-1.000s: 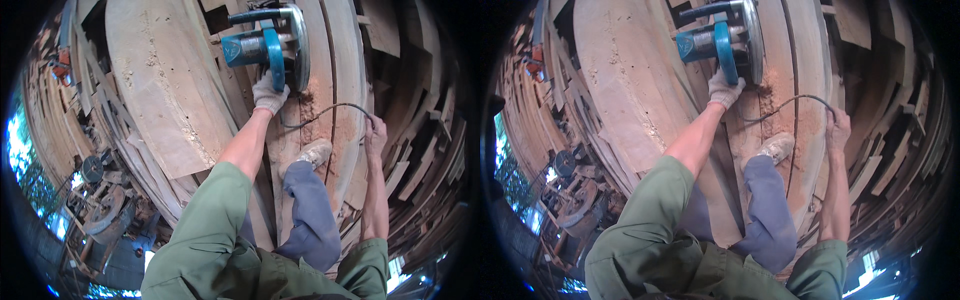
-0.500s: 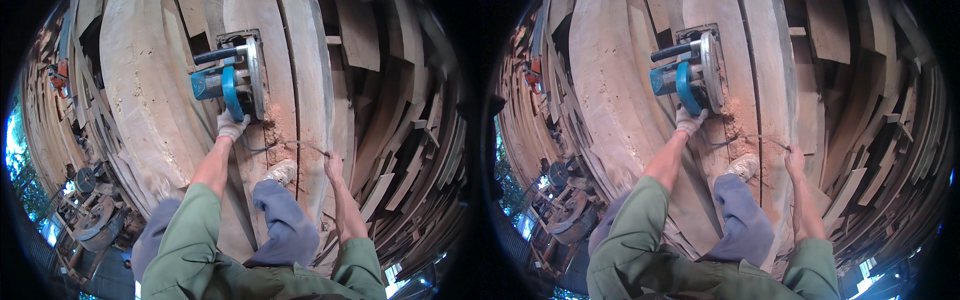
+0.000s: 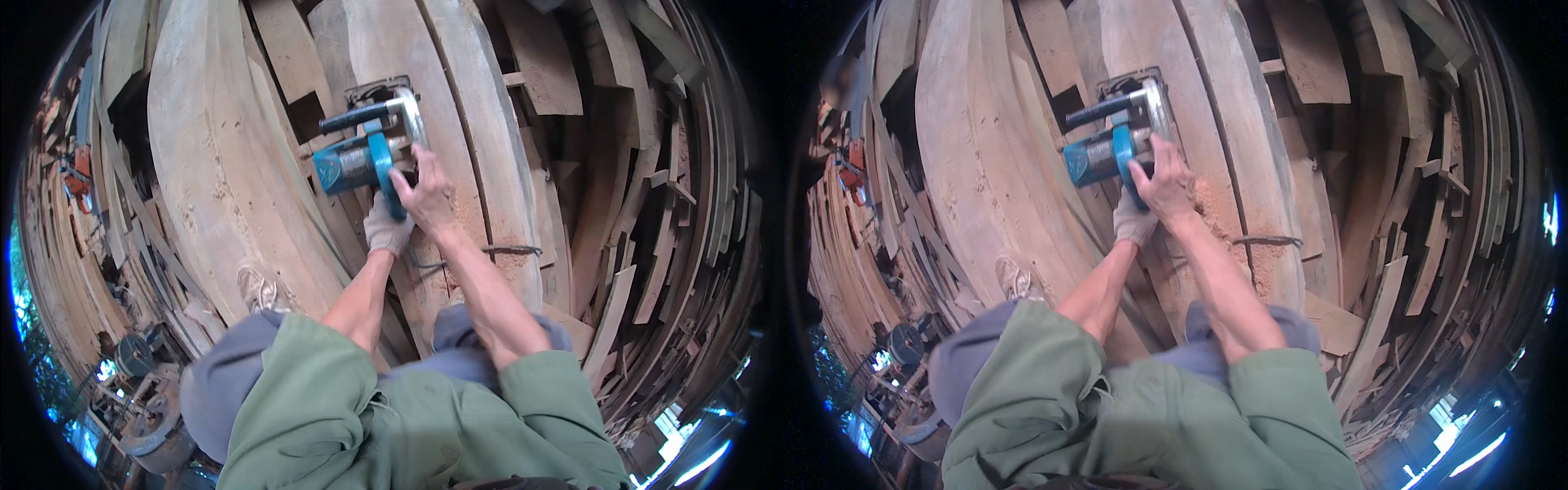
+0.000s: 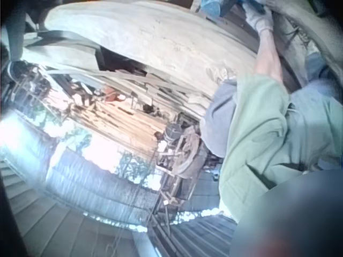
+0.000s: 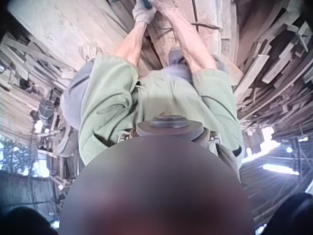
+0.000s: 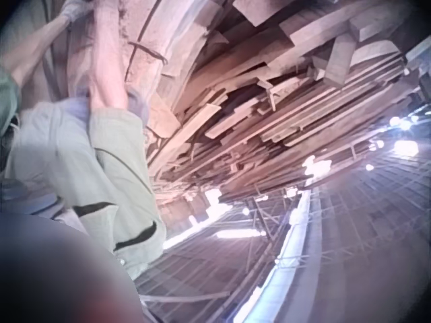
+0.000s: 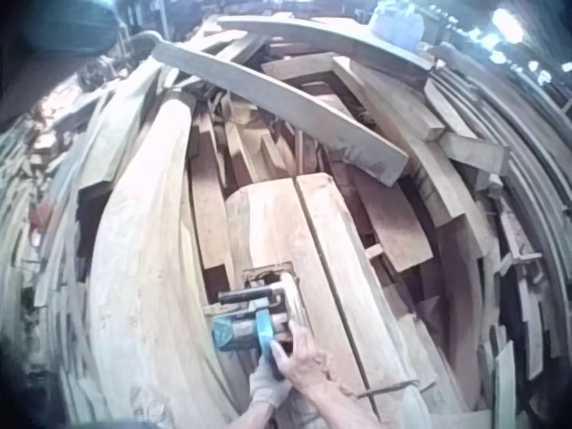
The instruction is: The person uses a circular saw to cut a large wooden plank in a cluttered workshop. They adjust the power cord and plug, then continue cutting the wood into smaller pieces.
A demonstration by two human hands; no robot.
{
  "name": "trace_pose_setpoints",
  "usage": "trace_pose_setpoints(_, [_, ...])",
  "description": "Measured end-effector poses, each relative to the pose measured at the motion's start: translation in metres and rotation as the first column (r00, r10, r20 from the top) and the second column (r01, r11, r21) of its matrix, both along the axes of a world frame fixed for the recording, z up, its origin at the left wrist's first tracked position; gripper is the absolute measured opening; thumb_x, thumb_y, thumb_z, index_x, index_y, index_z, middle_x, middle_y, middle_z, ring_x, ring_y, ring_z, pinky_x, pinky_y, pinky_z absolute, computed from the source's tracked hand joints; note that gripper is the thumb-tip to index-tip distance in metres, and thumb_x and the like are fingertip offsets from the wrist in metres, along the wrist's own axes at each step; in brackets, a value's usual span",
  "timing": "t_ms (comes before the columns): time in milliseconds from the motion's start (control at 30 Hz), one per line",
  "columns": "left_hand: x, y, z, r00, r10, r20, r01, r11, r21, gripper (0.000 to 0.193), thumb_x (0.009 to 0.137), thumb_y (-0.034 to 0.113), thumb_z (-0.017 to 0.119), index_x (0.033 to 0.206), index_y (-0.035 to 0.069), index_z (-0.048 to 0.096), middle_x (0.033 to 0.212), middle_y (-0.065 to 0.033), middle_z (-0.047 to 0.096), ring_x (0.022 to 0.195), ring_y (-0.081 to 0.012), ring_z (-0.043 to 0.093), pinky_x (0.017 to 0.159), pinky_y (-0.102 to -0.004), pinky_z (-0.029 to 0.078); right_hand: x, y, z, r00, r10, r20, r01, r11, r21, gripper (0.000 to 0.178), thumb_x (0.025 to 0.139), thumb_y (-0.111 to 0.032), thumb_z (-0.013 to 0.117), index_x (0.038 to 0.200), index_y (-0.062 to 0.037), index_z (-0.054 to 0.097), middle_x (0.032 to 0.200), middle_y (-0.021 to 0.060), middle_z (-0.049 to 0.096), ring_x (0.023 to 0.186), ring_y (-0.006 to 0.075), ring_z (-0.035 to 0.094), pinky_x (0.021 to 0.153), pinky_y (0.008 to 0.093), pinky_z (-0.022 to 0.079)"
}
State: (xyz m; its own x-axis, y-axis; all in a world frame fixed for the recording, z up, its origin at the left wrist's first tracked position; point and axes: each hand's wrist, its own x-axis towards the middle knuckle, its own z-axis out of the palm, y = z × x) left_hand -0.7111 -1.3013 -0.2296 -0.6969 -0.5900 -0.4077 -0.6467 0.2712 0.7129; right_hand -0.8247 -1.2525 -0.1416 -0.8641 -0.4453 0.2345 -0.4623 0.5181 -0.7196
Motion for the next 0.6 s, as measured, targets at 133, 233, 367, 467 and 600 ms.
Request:
trace_pose_setpoints(133, [-0.005,-0.001,-0.019,0.985,0.169,-0.012,-0.164,0.967,0.195,0.066,0.08,0.042,0.075,0.133,0.013,0.048,0.124,-0.02,0.063,0.113,-0.0416,0.061,0.092,-0.0484,0.049,0.016,-0.018,-0.005,0.969,-0.037,-0.246,0.084,0.979,0.184,0.058,0.083,-0.024,0.074,0.13,0.0018,0.052,0.124,0.019,0.06,0.108,0.0346,0.062,0.09,0.0443,0.05])
trace_pose_setpoints(233, [-0.008,-0.008,-0.037,0.998,0.052,-0.046,-0.048,0.995,0.084,0.061,0.084,0.042,0.071,0.133,0.012,0.049,0.127,-0.018,0.062,0.115,-0.038,0.061,0.094,-0.045,0.048,0.018,-0.014,-0.002,0.919,0.038,-0.392,0.068,0.965,0.252,0.06,0.083,-0.025,0.072,0.132,0.0026,0.051,0.131,0.0186,0.055,0.115,0.0341,0.057,0.095,0.0443,0.045])
trace_pose_setpoints(367, [0.002,-0.004,-0.057,0.971,0.16,-0.178,-0.115,0.965,0.236,0.048,0.094,0.037,0.06,0.134,0.012,0.052,0.128,-0.014,0.063,0.114,-0.0314,0.063,0.096,-0.0411,0.048,0.032,-0.014,-0.004,0.964,0.09,-0.249,-0.048,0.984,0.169,0.061,0.083,-0.017,0.07,0.135,0.0053,0.048,0.136,0.0205,0.05,0.121,0.0365,0.052,0.106,0.0496,0.038])
trace_pose_setpoints(467, [0.012,-0.006,-0.077,0.97,0.166,-0.177,-0.118,0.959,0.257,0.043,0.096,0.035,0.059,0.132,0.013,0.055,0.126,-0.0125,0.064,0.113,-0.0285,0.064,0.095,-0.0394,0.049,0.047,-0.023,-0.014,0.97,0.079,-0.229,-0.048,0.989,0.139,0.063,0.081,-0.011,0.07,0.137,0.0069,0.045,0.136,0.0227,0.049,0.123,0.0378,0.052,0.11,0.0486,0.039])
trace_pose_setpoints(600, [0.023,-0.008,-0.12,0.955,0.23,-0.186,-0.14,0.906,0.4,0.037,0.097,0.033,0.058,0.129,0.013,0.06,0.124,-0.0105,0.066,0.112,-0.0247,0.065,0.093,-0.037,0.05,0.057,-0.033,-0.031,0.993,-0.051,-0.11,0.057,0.997,0.051,0.068,0.08,-0.006,0.07,0.141,0.0043,0.04,0.133,0.0251,0.051,0.123,0.041,0.053,0.103,0.0462,0.047])
